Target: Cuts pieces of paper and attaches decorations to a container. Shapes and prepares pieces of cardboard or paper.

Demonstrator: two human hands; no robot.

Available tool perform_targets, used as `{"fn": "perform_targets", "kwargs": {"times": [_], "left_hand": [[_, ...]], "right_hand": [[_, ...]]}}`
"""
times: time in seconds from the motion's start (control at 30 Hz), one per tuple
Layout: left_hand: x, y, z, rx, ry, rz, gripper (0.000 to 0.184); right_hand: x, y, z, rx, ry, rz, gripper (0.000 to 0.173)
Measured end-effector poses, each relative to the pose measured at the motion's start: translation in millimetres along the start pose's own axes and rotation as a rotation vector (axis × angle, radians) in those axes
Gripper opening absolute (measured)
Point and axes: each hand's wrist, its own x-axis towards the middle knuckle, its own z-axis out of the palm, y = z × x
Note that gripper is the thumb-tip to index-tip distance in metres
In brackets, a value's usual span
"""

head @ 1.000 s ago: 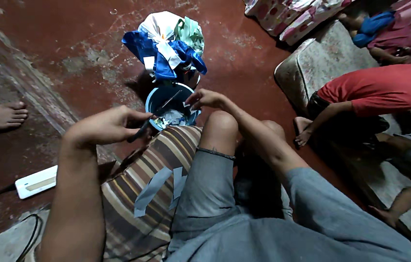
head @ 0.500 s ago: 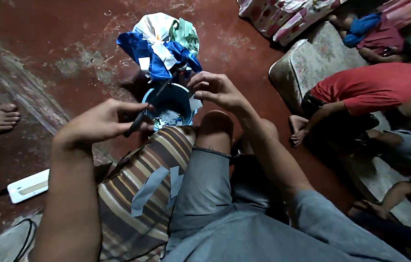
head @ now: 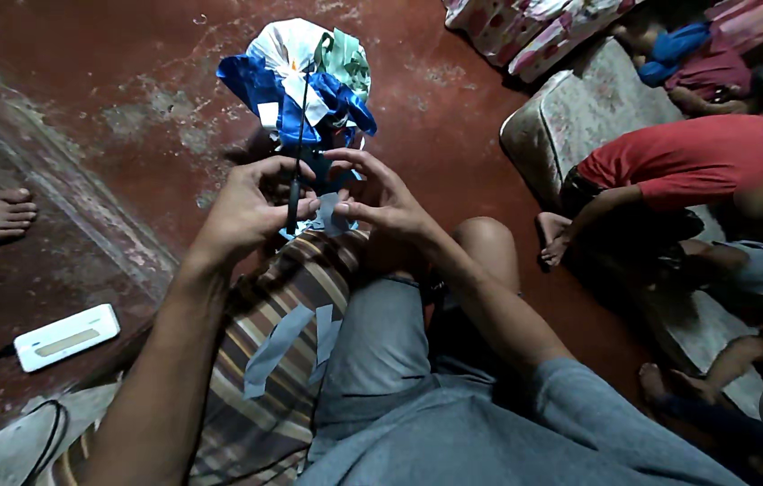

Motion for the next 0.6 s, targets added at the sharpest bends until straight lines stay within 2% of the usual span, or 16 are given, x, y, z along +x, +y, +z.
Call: {"fn": "perform_targets", "kwargs": {"times": [0.1,0.3,0.4,0.47,0.6], "left_hand": [[0.5,-1.2,0.6,-0.019,0.022,-0.024,0.038],[1.0,-1.5,3.8,-0.015,0.056,-0.066,0.038],[1.1,-0.1,-0.3,0.010,0.029,-0.103,0.037],[-1.2,2.7,-17.5,0.070,-0.081,-0.140,0.036],[-13.9,6.3,-70.4,0.246,-0.406,-0.244,0.040]], "right_hand": [[-2.9,-2.0,2.3,0.075,0.001,0.065,0.055],[-5.7,1.4,0.5,0.067,-0.011,0.075,0.024],[-6.3,1.0,-2.1,0.029,-0.013,0.093,0.021],[-6.4,0.2,-5.1,0.024,0.005,0.105,0.022],[-8.1,0.8,-15.4,0.029,0.038,0.118,0.025]]}}
